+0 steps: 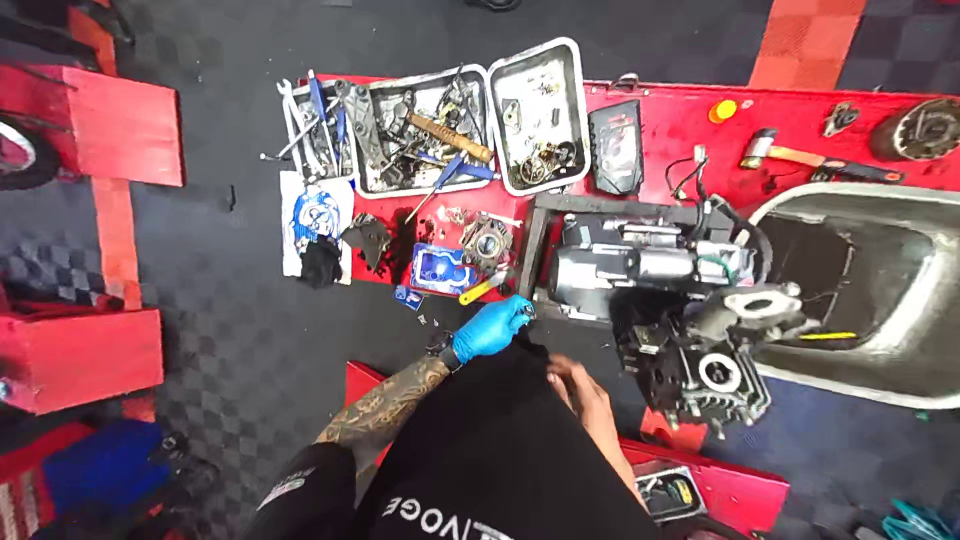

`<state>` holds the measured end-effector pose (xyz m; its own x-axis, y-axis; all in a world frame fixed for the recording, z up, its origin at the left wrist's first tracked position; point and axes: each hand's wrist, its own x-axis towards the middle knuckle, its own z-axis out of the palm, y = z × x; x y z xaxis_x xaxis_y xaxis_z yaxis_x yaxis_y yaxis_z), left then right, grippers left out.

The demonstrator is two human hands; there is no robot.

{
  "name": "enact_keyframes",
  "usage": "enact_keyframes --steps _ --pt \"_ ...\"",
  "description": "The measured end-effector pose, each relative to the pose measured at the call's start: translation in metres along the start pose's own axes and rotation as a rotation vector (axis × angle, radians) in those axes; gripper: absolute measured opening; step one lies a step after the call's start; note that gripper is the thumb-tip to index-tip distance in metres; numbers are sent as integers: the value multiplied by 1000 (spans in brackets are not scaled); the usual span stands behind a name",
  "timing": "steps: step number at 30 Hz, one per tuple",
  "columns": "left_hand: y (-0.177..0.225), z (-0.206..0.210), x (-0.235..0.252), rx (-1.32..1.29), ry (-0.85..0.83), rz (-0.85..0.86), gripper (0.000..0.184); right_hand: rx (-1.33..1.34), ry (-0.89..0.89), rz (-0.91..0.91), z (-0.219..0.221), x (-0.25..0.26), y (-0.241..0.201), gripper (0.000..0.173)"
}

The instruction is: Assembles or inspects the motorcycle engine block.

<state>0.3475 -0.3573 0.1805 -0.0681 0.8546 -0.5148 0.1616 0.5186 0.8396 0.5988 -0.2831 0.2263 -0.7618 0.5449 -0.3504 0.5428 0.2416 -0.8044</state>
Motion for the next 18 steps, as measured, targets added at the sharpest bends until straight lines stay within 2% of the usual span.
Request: enact_keyframes --steps 2,5,7,9,12,18 --pt "17 27 -31 79 7 55 30 38 27 -210 2 5 -5 38" --pt "41 63 -60 98 109 61 28 18 79 -463 -1 -7 5 23" --pt "52 86 -72 117 186 60 28 13 72 -545 -6 -18 14 19" --pt "62 108 -79 175 239 43 30 45 79 -549 -14 -33 21 20" --pt "79 137 -84 208 243 14 30 99 233 -501 -24 -61 36 23" --pt "99 174 -81 351 97 9 26 226 401 -457 -31 -104 64 25"
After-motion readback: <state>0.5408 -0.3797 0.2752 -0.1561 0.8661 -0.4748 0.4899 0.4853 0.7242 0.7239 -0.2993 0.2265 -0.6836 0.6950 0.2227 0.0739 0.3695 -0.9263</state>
